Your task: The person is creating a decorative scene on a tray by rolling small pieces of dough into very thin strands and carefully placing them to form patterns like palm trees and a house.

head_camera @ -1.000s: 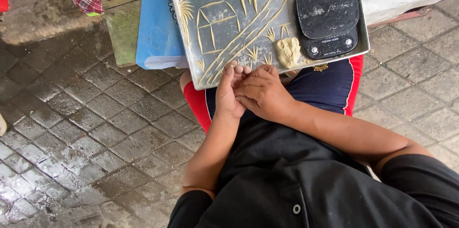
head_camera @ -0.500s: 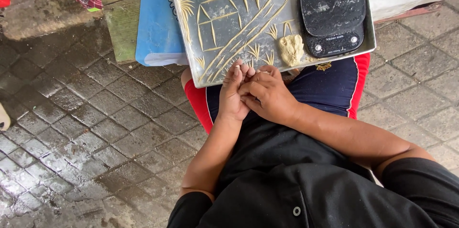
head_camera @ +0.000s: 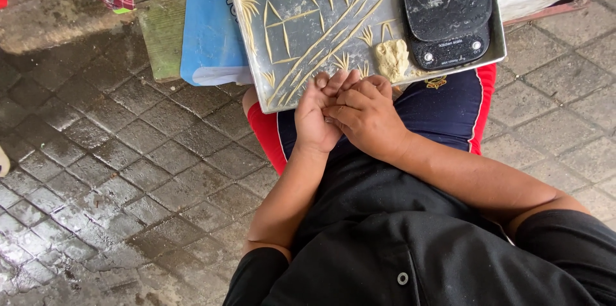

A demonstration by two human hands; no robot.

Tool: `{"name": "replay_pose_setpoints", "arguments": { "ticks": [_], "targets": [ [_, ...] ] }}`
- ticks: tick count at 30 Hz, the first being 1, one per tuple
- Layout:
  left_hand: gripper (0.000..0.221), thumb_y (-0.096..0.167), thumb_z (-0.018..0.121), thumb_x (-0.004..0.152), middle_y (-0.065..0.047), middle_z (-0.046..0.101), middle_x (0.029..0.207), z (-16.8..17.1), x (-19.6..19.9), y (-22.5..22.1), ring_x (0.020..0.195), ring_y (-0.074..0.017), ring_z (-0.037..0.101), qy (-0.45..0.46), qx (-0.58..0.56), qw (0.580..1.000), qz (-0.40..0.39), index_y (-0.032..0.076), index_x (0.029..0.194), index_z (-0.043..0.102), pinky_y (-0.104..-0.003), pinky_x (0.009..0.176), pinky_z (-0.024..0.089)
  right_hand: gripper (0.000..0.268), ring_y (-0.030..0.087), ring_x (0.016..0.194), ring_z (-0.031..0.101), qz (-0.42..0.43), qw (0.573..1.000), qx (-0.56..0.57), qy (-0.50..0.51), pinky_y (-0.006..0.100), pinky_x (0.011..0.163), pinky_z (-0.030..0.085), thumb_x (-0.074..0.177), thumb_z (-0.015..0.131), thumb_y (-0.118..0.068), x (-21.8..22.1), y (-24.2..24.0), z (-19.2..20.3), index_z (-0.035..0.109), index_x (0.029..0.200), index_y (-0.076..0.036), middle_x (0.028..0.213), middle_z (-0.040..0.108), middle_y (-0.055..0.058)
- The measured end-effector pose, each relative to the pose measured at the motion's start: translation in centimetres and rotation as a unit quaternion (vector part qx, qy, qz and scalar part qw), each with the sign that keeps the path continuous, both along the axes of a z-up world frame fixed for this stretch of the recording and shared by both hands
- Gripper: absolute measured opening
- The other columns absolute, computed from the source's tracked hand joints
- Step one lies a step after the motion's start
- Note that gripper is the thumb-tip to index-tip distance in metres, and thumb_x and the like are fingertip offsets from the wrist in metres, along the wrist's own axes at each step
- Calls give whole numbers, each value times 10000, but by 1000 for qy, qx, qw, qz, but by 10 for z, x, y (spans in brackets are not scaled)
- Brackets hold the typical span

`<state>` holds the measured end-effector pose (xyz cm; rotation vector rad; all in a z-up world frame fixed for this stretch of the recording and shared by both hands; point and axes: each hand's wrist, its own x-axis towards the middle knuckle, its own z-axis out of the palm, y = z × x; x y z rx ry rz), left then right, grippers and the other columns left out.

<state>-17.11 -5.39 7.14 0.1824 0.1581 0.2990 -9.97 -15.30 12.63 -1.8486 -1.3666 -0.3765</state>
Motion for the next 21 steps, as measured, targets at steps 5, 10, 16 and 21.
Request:
{"name": "replay_pose_setpoints", "arguments": {
  "ticks": [5,10,16,21],
  "targets": [
    [524,682,325,1066,-252,486,1527,2,-2,7,1527,-428,305,-93,-43,995,-11,176,1097,454,-592,1218,293,284,279,936,582,50,993,44,102,483,943,402,1027,628,-339,9,-3,3,762,1173,-136,1006,654,52],
    [672,700,261,1082,-333,563,1414,-41,-6,-3,1463,-439,387,-124,-39,991,-26,131,1356,490,-481,1185,337,799,490,1382,402,92,993,59,41,615,1198,204,1020,461,-715,12,35,13,498,1476,-59,1397,519,250],
    [963,808,201,1003,-182,65,1756,68,12,-21,1662,-409,11,-145,391,803,426,127,1682,162,-609,1395,-37,1056,496,1587,-91,183,981,52,49,714,1259,-94,936,241,-889,-46,65,33,164,1689,-153,1724,14,230],
    [780,809,306,911,-7,492,940,110,-13,11,970,-127,505,141,426,820,355,73,1129,447,-364,966,411,1127,468,1635,-190,209,969,-1,134,843,1292,-78,856,80,-882,-40,99,52,189,1691,-133,1711,-232,210]
  ]
}}
